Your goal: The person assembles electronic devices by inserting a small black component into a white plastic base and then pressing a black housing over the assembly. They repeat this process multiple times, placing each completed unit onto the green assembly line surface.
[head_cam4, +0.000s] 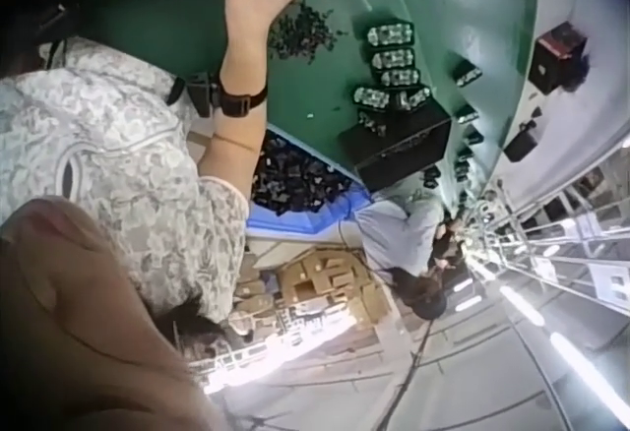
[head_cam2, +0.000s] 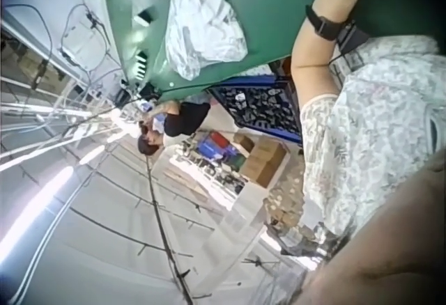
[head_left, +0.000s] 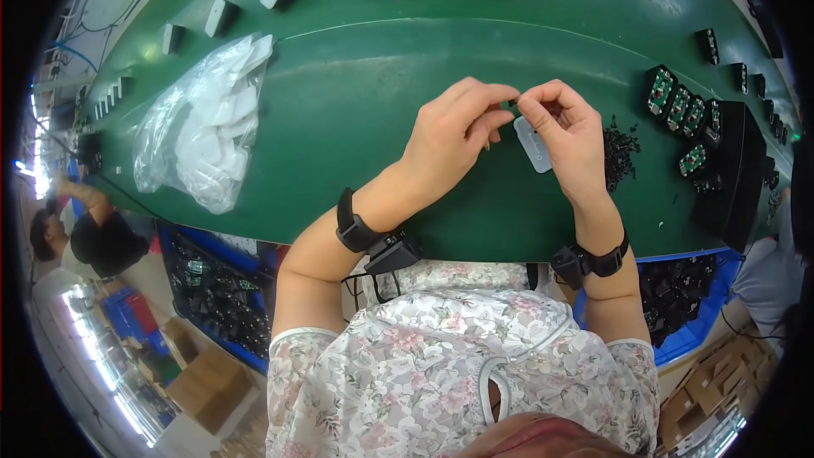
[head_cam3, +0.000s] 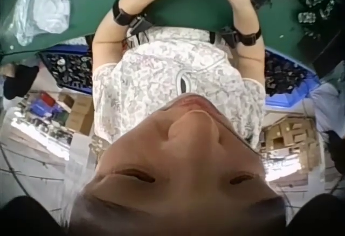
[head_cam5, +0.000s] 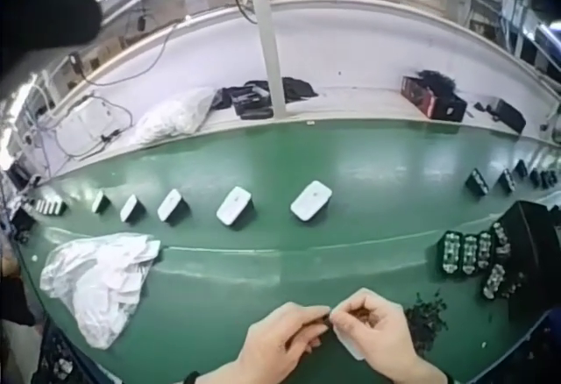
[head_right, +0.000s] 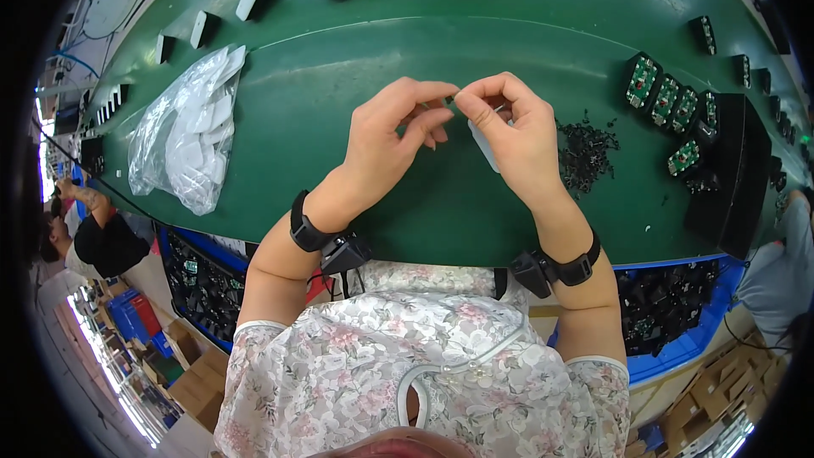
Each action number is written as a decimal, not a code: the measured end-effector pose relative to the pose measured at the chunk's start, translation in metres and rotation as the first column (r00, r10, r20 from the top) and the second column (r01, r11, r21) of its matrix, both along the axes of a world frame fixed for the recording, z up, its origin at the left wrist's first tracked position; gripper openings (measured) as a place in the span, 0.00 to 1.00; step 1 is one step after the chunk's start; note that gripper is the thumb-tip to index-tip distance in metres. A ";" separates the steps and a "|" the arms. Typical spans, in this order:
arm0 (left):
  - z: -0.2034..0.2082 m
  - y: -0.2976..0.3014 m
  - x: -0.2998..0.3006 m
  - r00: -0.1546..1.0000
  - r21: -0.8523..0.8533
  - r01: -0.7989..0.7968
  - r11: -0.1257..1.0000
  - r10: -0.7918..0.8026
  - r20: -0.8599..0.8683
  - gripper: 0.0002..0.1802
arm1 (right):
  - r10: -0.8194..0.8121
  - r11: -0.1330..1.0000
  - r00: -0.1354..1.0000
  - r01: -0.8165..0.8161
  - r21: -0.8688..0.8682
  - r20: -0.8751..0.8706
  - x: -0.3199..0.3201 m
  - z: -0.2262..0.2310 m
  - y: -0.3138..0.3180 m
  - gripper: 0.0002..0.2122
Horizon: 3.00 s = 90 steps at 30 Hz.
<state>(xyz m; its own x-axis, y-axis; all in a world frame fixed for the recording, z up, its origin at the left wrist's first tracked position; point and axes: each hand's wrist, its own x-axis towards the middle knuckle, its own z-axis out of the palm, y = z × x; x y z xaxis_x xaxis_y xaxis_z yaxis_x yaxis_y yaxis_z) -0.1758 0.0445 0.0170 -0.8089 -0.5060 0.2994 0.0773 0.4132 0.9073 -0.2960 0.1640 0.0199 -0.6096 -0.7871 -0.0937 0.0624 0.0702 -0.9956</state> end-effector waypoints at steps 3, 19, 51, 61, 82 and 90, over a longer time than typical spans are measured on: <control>-0.005 0.001 0.003 1.000 0.029 -0.002 1.000 0.002 0.017 0.07 | 0.024 0.999 1.000 -0.024 0.034 0.015 0.001 0.001 0.003 0.04; -0.007 0.038 -0.033 0.927 -0.733 0.210 0.647 0.107 0.360 0.32 | -0.275 0.961 0.948 0.264 -0.085 -0.160 -0.030 0.002 0.008 0.05; -0.012 0.017 0.014 1.000 0.656 0.025 0.755 -0.018 -0.019 0.11 | 0.079 0.996 0.937 -0.057 0.074 -0.339 0.008 -0.002 -0.001 0.02; -0.012 0.017 0.015 0.999 0.475 -0.040 0.879 0.032 0.024 0.09 | 0.016 1.000 0.934 -0.019 -0.004 -0.358 0.013 -0.013 0.001 0.06; -0.009 -0.012 0.009 0.995 0.710 0.036 0.703 -0.092 0.040 0.15 | 0.134 0.991 0.949 -0.132 0.027 -0.284 -0.021 0.010 0.008 0.14; -0.023 -0.045 0.013 0.936 -0.030 -0.137 0.990 0.140 0.323 0.13 | 0.627 0.491 0.073 0.736 0.466 -0.775 -0.173 0.035 0.045 0.24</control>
